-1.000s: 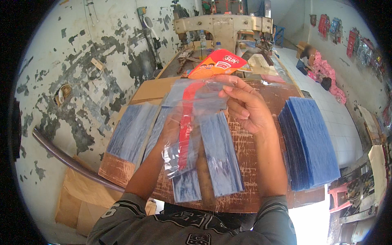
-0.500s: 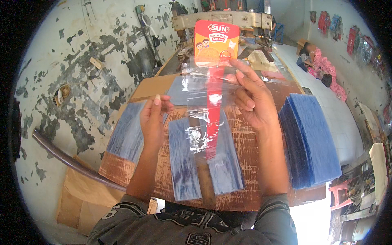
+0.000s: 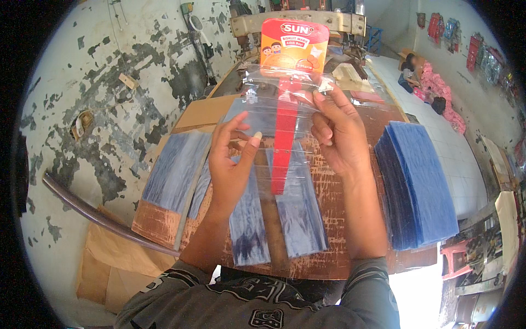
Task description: The person uses a red utility knife and a wooden ruler to cut strips of blue patterned material on a wooden table. They repeatedly align the ruler and slice through the material to create uniform strips. Towards the end, the person picks up a clear plastic package with a red label and examines it.
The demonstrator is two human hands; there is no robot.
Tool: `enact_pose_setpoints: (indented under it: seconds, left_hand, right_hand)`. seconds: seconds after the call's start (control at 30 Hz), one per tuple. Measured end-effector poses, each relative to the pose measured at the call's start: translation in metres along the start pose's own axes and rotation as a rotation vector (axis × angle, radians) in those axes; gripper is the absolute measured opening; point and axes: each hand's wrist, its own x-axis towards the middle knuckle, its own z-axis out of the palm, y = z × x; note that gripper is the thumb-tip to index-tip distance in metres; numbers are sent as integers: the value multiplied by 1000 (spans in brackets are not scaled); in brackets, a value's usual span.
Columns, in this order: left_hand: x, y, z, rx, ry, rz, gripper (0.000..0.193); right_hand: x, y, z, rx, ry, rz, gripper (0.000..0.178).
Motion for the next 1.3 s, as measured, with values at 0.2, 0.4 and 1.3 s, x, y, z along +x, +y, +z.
enact_pose_setpoints:
  seconds: [0.2,0.4,1.3]
  left_hand:
    - [0,-2,2,-67,-4,-80,49]
    - [-3,-14,1,-307,38,-119,37]
    - [-2,-2,1,-96,128,-47,32]
  right_hand:
    - [-1,3,-4,17,-26,13,55]
    - [-5,-1,8,42,-57,37,55]
    - [-7,5,7,55,-77,81,50]
